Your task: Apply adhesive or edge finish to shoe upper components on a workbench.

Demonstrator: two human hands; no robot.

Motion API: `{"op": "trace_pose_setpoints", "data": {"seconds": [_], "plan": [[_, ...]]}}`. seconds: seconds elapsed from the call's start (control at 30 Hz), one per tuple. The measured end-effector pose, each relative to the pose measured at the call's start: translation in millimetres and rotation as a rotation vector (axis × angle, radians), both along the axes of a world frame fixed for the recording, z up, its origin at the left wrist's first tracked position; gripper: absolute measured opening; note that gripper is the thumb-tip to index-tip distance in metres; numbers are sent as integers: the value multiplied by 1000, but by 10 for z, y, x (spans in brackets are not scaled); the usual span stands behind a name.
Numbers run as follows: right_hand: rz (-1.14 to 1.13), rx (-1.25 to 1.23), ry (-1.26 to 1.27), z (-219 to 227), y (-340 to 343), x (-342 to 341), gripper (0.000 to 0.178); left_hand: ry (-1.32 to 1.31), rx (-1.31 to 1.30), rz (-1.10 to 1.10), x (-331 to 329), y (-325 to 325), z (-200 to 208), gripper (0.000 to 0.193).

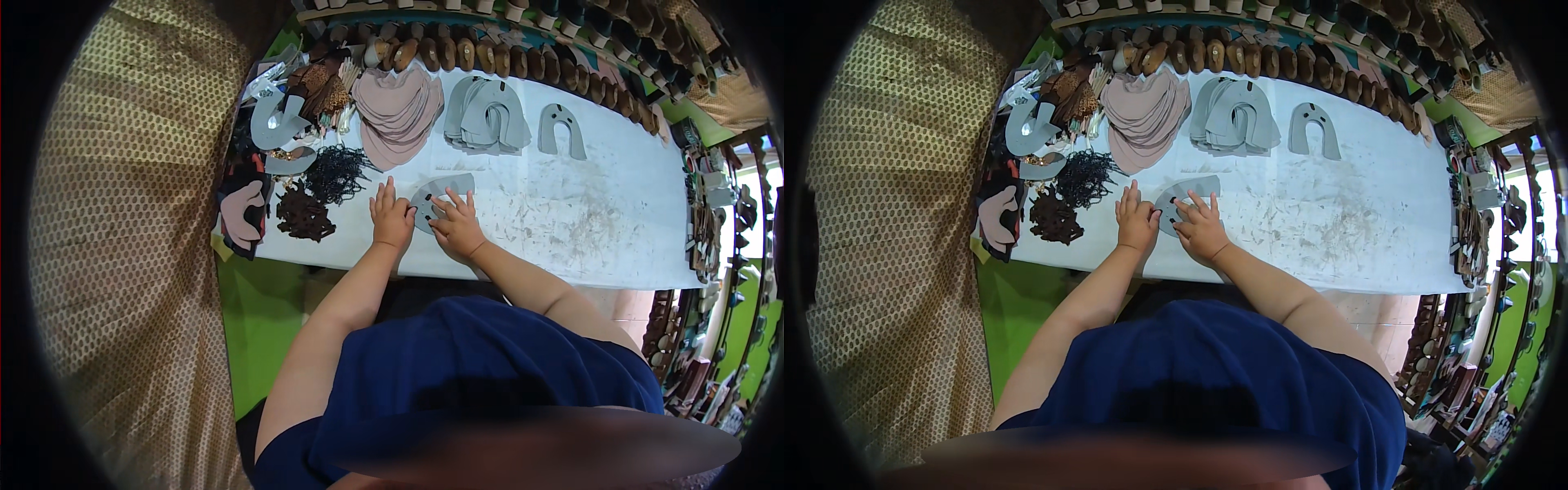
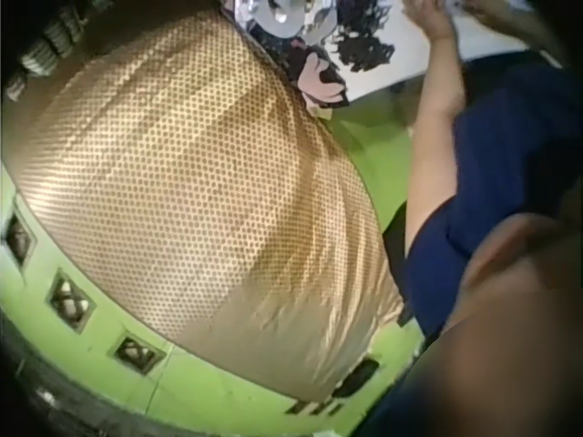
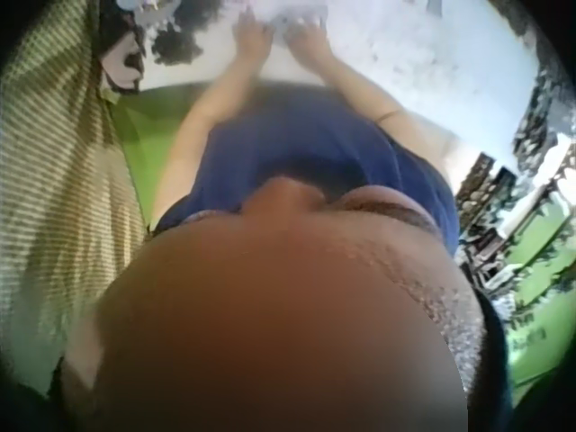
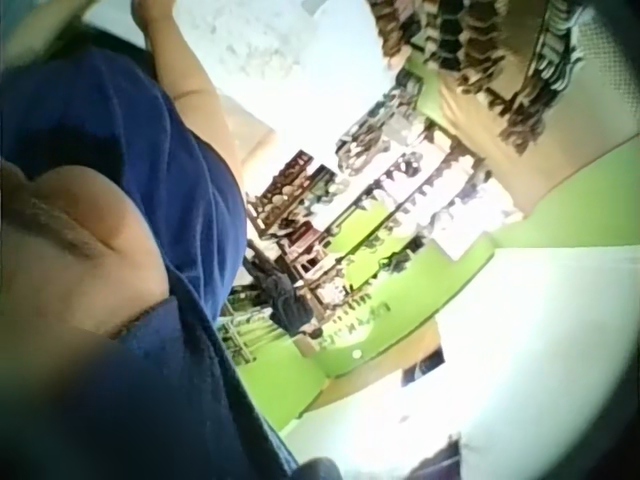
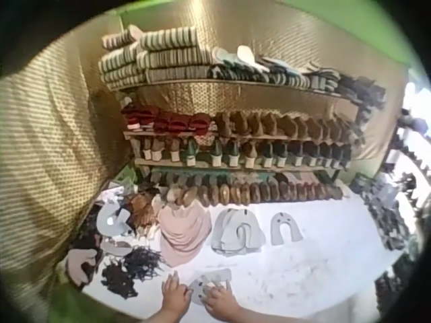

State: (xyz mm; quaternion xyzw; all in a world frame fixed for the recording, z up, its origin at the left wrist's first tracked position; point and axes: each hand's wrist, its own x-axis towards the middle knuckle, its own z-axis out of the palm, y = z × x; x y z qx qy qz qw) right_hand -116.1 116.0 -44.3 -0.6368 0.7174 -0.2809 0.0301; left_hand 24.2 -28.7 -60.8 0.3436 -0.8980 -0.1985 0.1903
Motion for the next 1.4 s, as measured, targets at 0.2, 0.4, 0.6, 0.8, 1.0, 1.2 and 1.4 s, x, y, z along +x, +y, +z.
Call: {"op": "trace_pose_setpoints", "data": {"seconds": [0.2,0.4,0.6,0.8,1.0,1.2,1.4], "plan": [[46,-3,25,-12,19,-9,25,-16,-33,-16,-2,8,-6,16],[-20,144,47,-35,90,20,36,9,-33,-20,24,19,29,16],[19,217,-29,37,151,-21,43,72,-51,-117,46,27,58,17],[-3,203,28,-37,152,3,44,57,-86,-111,79,35,51,15],[13,226,63,-65,89,-45,43,53,38,-73,115,91,141,11],[-26,338,32,79,83,-8,44,-86,186,53,-52,161,299,12],[-20,395,39,91,44,-15,43,-85,300,-16,-81,144,231,14]]}}
